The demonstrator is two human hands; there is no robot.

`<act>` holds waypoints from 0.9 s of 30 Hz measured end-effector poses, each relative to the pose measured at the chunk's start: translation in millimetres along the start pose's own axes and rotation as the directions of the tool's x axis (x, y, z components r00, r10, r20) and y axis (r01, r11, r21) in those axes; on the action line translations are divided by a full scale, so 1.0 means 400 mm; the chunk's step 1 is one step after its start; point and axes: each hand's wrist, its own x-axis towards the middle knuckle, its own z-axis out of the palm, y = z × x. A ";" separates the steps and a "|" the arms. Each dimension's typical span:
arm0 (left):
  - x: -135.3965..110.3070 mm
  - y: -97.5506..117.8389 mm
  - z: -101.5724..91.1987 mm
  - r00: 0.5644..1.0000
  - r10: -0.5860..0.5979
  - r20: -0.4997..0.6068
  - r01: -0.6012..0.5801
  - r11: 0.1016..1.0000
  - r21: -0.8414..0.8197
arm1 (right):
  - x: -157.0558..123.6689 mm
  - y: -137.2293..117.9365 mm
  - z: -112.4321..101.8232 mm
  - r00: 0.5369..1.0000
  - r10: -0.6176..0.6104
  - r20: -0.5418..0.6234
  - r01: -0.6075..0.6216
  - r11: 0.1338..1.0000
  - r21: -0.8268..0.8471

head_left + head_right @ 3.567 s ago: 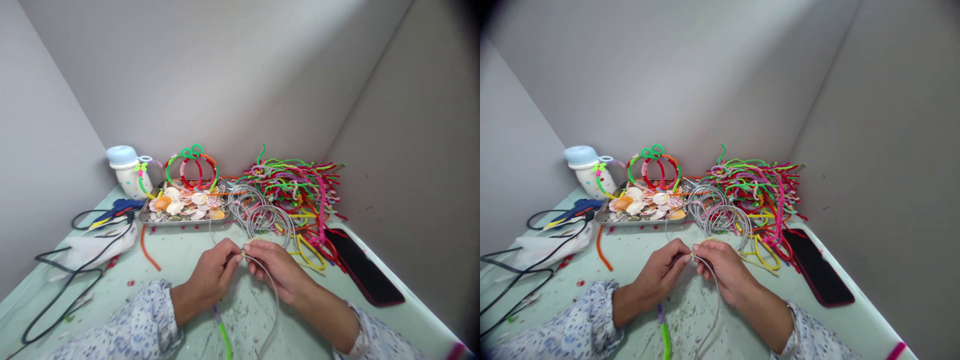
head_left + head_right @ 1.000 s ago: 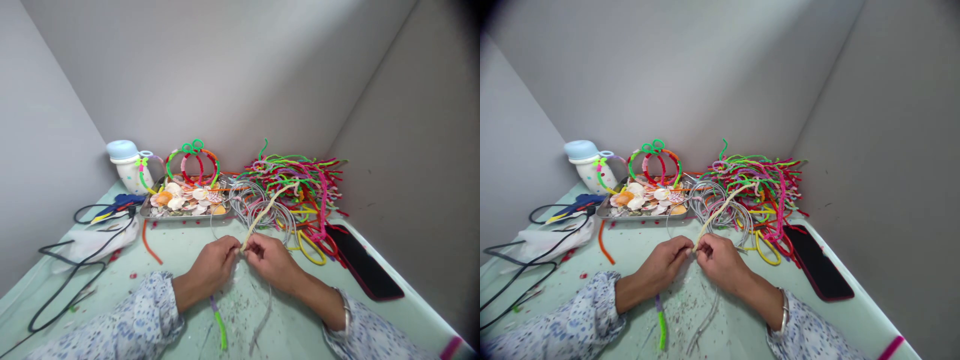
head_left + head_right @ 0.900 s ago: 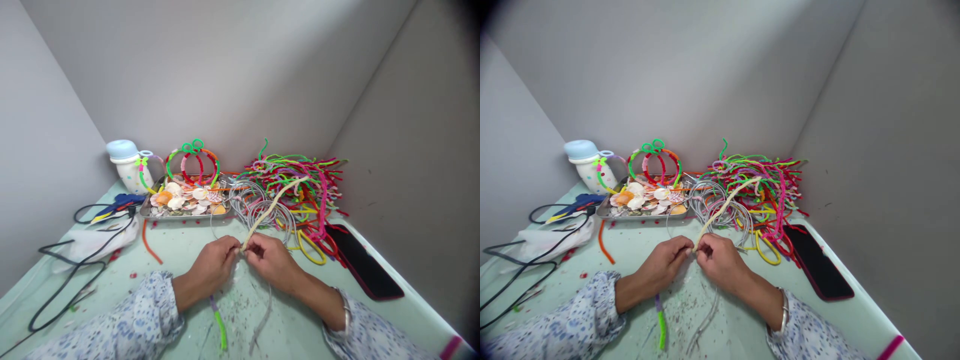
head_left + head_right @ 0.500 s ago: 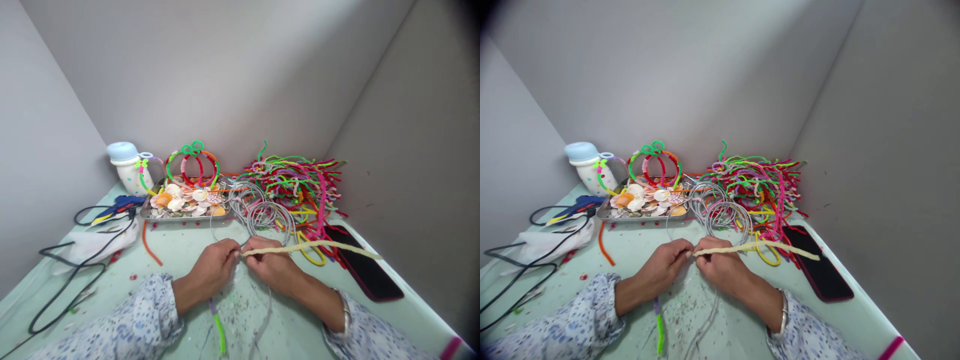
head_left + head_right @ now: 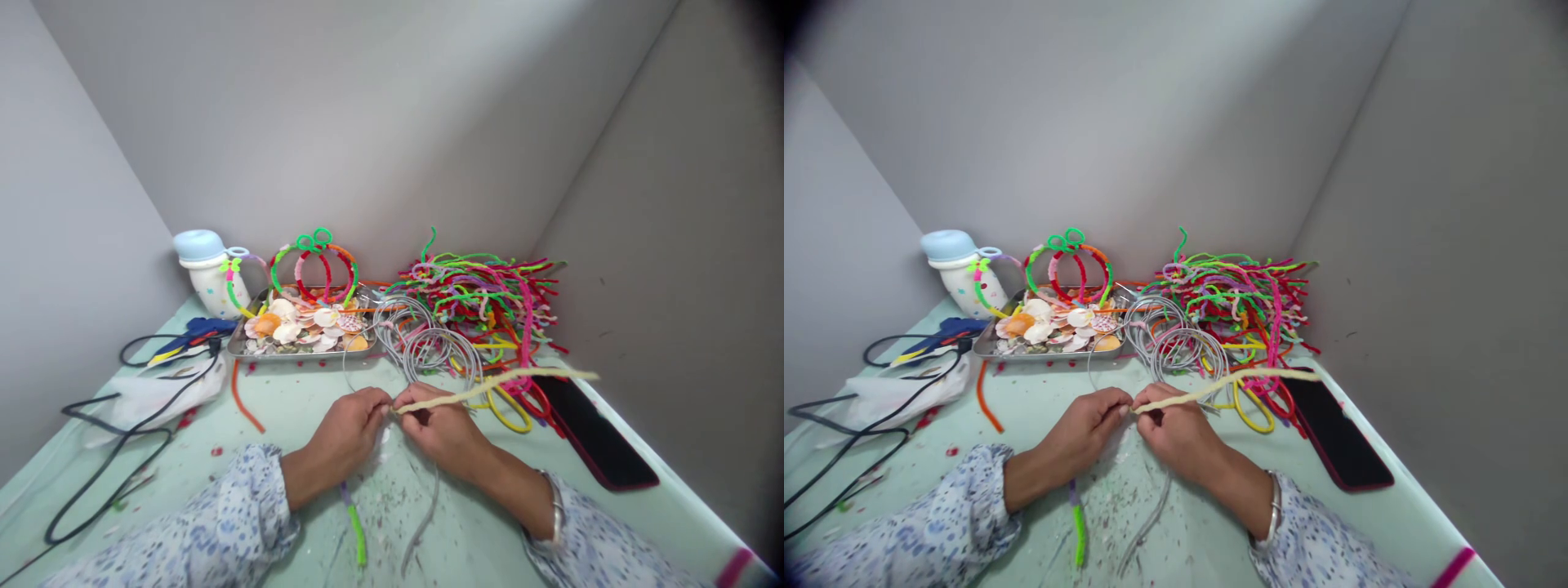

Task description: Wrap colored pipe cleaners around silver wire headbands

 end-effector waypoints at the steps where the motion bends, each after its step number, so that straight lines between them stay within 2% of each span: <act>1: 0.001 -0.001 0.000 1.000 -0.002 0.000 0.002 1.000 0.004 | -0.001 0.000 -0.001 1.000 -0.004 0.003 0.004 1.000 0.010; 5: 0.002 -0.002 0.002 1.000 -0.017 0.003 0.017 1.000 0.009 | -0.004 0.002 -0.006 0.998 -0.041 0.039 0.040 0.998 0.039; 14: 0.004 -0.009 0.006 0.999 -0.036 0.006 0.036 0.999 -0.025 | -0.004 -0.014 -0.009 0.993 -0.077 0.085 0.084 0.994 -0.076; 17: 0.003 -0.012 0.006 0.999 -0.034 -0.005 0.034 0.999 -0.031 | -0.005 -0.004 -0.006 0.992 -0.101 0.077 0.105 0.993 -0.048; 19: 0.002 -0.011 0.005 0.999 -0.036 -0.009 0.036 0.998 -0.050 | -0.004 0.004 -0.005 0.998 -0.032 0.058 0.029 0.998 0.057; 21: 0.000 -0.008 0.003 1.000 -0.020 -0.006 0.020 0.997 -0.078 | 0.000 0.009 -0.006 0.988 0.127 0.091 -0.146 0.958 0.246; 24: -0.001 -0.002 -0.001 0.999 0.042 0.011 -0.040 0.994 -0.102 | 0.009 0.007 -0.009 0.922 0.307 0.236 -0.386 0.762 0.520; 25: -0.002 -0.001 -0.002 0.998 0.059 0.013 -0.057 0.993 -0.102 | 0.011 0.004 -0.011 0.906 0.322 0.275 -0.423 0.704 0.570; 27: -0.004 0.002 -0.002 0.997 0.083 0.005 -0.082 0.992 -0.092 | 0.014 0.001 -0.016 0.888 0.333 0.317 -0.460 0.650 0.605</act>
